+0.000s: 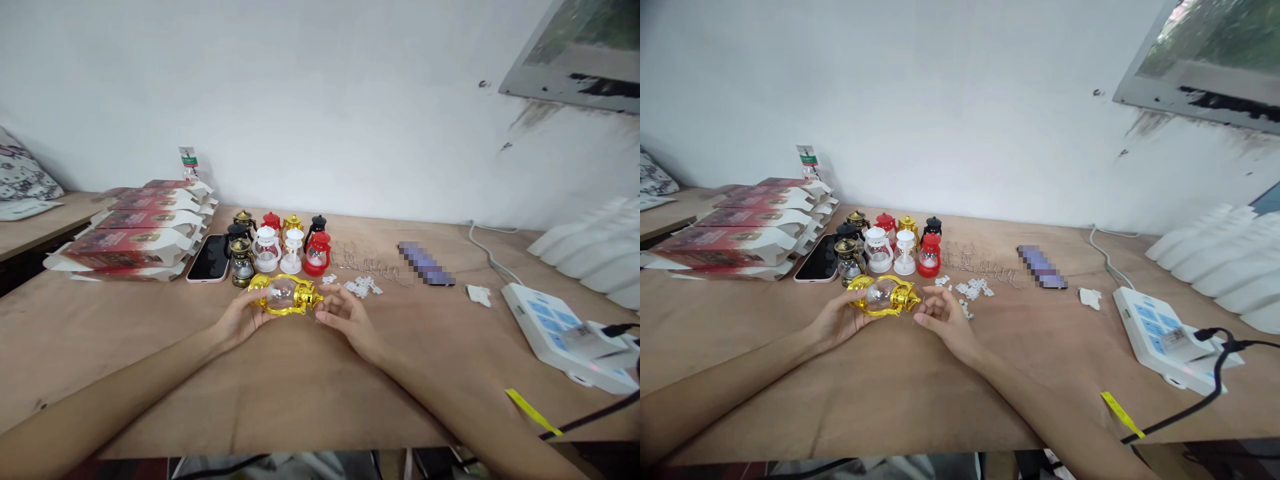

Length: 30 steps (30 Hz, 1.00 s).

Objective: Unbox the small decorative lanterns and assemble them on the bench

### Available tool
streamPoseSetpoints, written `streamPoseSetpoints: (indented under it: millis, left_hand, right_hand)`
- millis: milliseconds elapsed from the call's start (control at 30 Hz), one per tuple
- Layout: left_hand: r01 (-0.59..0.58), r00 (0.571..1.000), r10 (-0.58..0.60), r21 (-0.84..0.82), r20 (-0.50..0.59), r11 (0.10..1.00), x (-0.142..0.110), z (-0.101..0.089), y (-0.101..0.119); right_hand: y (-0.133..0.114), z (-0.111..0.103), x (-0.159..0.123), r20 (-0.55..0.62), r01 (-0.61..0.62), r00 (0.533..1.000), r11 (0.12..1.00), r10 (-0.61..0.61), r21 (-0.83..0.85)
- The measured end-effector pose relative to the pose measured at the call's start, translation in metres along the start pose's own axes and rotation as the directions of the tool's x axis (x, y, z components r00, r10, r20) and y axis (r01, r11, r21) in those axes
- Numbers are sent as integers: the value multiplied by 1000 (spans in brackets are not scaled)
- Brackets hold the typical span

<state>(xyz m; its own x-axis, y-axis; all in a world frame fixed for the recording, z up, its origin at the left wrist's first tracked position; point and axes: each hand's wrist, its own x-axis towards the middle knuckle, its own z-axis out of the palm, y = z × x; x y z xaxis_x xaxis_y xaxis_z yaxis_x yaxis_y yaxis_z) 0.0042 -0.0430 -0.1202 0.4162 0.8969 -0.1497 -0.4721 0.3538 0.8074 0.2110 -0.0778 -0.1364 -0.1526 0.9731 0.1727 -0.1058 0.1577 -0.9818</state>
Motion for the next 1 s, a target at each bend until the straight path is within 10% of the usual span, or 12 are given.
streamPoseSetpoints:
  millis: [233, 500, 800, 1000]
  left_hand:
    - [-40, 999, 40, 7, 19, 999, 1, -2, -3]
    - [20, 994, -17, -26, 106, 999, 0, -4, -2]
    - [-59, 993, 81, 249, -80, 967, -1, 9, -6]
    - [-127, 989, 149, 560, 6, 819, 9, 25, -12]
  right_hand:
    - [-13, -14, 15, -196, -119, 961, 935, 193, 335]
    - [-8, -9, 15, -228, -145, 963, 989, 145, 19]
    - [-38, -34, 32, -363, 41, 921, 960, -144, -276]
    - [-93, -23, 46, -205, 276, 877, 806, -434, -523]
